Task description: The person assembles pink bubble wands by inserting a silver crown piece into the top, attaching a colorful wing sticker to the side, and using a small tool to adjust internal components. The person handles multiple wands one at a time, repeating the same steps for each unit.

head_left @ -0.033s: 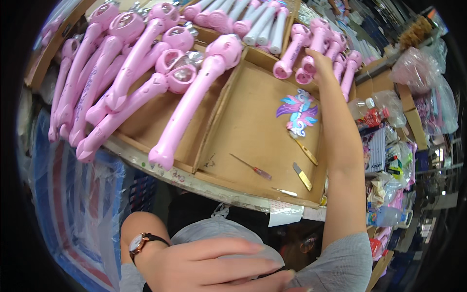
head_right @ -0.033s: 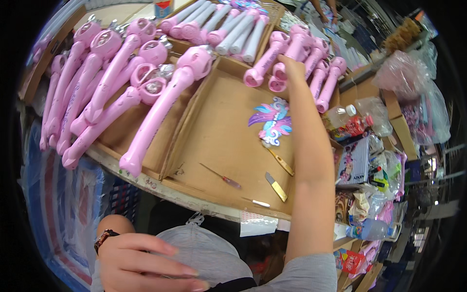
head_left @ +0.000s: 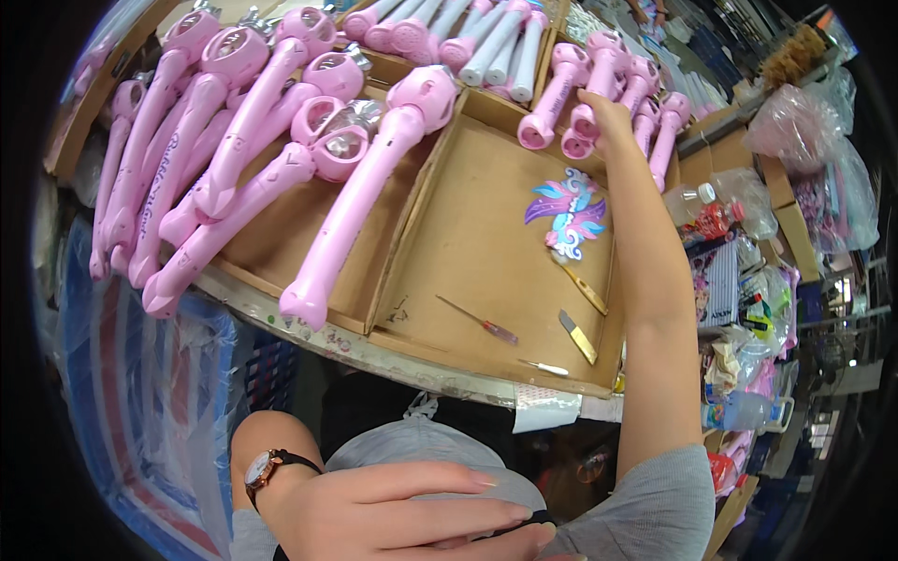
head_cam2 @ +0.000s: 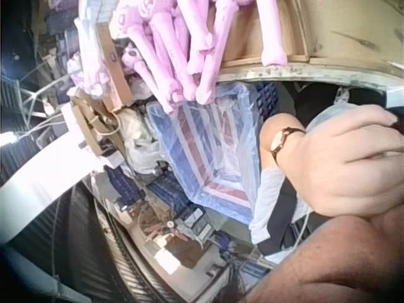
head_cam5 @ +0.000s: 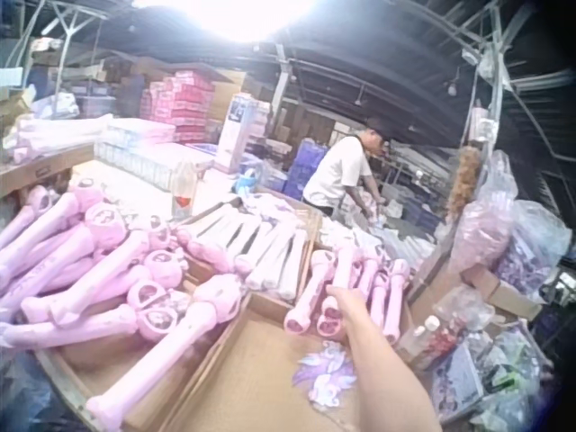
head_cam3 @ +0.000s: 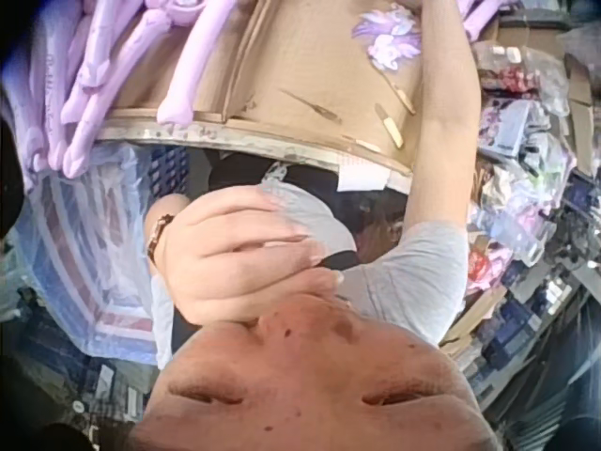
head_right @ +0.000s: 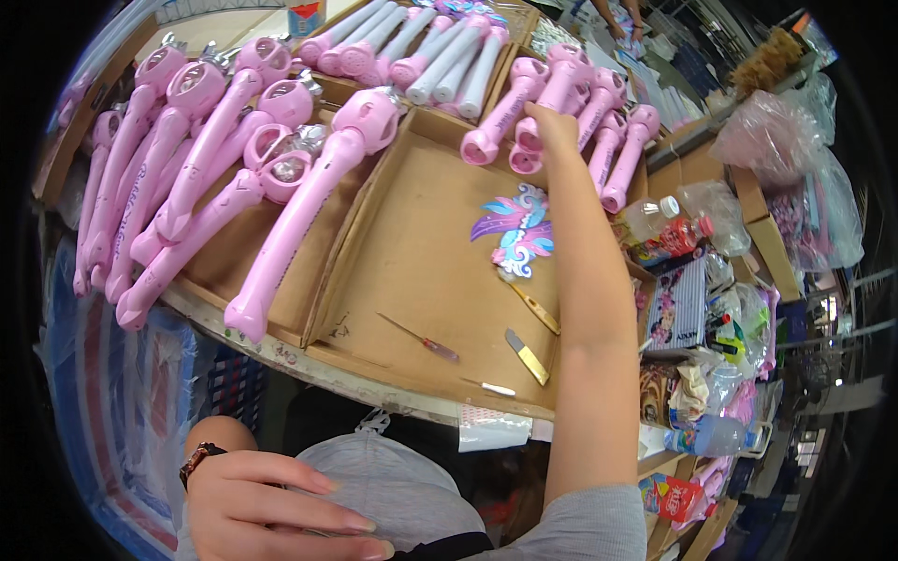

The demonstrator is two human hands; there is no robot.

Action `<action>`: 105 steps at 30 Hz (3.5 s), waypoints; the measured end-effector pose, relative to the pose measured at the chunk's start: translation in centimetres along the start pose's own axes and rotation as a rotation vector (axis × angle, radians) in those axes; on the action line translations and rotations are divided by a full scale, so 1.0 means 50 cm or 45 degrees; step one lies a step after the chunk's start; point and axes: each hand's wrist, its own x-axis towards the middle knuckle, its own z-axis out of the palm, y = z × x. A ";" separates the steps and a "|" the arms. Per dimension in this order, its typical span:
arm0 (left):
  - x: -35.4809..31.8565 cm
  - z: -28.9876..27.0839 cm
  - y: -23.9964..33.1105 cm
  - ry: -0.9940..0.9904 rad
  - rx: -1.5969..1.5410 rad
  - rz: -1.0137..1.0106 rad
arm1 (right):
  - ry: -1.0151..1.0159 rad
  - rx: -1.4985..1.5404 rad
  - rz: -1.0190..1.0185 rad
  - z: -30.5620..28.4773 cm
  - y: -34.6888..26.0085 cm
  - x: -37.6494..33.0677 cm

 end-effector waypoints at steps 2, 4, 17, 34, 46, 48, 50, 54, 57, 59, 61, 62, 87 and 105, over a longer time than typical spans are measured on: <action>0.000 0.016 -0.019 0.047 -0.046 0.107 | -0.029 -0.139 -0.189 0.005 0.003 0.002; 0.003 0.052 -0.026 0.161 -0.075 0.181 | -0.022 -0.206 -0.200 0.010 0.000 -0.010; -0.059 -0.106 -0.059 -0.110 0.518 -0.684 | -1.274 -0.120 -0.532 -0.070 -0.009 -0.697; -0.148 -0.074 -0.136 0.195 -0.988 -1.021 | -2.567 0.540 -0.433 0.092 0.067 -0.941; -0.176 -0.034 -0.172 0.313 -1.105 -0.912 | -2.728 0.726 -0.045 0.086 0.099 -0.925; -0.183 -0.029 -0.170 0.370 -1.192 -0.970 | -2.754 0.794 0.014 0.094 0.108 -0.927; -0.179 -0.024 -0.170 0.381 -1.120 -0.956 | -2.730 0.901 -0.005 0.101 0.117 -0.931; -0.158 -0.005 -0.161 0.652 -1.000 -1.046 | -2.699 0.879 0.170 0.104 0.134 -0.929; -0.154 0.003 -0.158 0.847 -1.222 -1.161 | -2.707 0.721 0.106 0.104 0.139 -0.924; -0.162 -0.007 -0.164 0.703 -1.288 -1.053 | -2.710 0.629 0.101 0.104 0.132 -0.922; -0.173 -0.022 -0.177 0.588 -1.224 -0.952 | -2.587 0.814 0.130 0.096 0.116 -0.926; -0.178 -0.028 -0.186 0.561 -1.106 -0.919 | -2.541 0.853 0.141 0.089 0.107 -0.927; -0.142 -0.007 -0.189 0.697 -0.828 -1.079 | -0.586 -0.525 -0.746 -0.067 0.066 -0.768; -0.146 0.033 -0.158 0.528 -1.023 -1.243 | -0.147 -0.585 -1.522 -0.113 -0.073 -0.763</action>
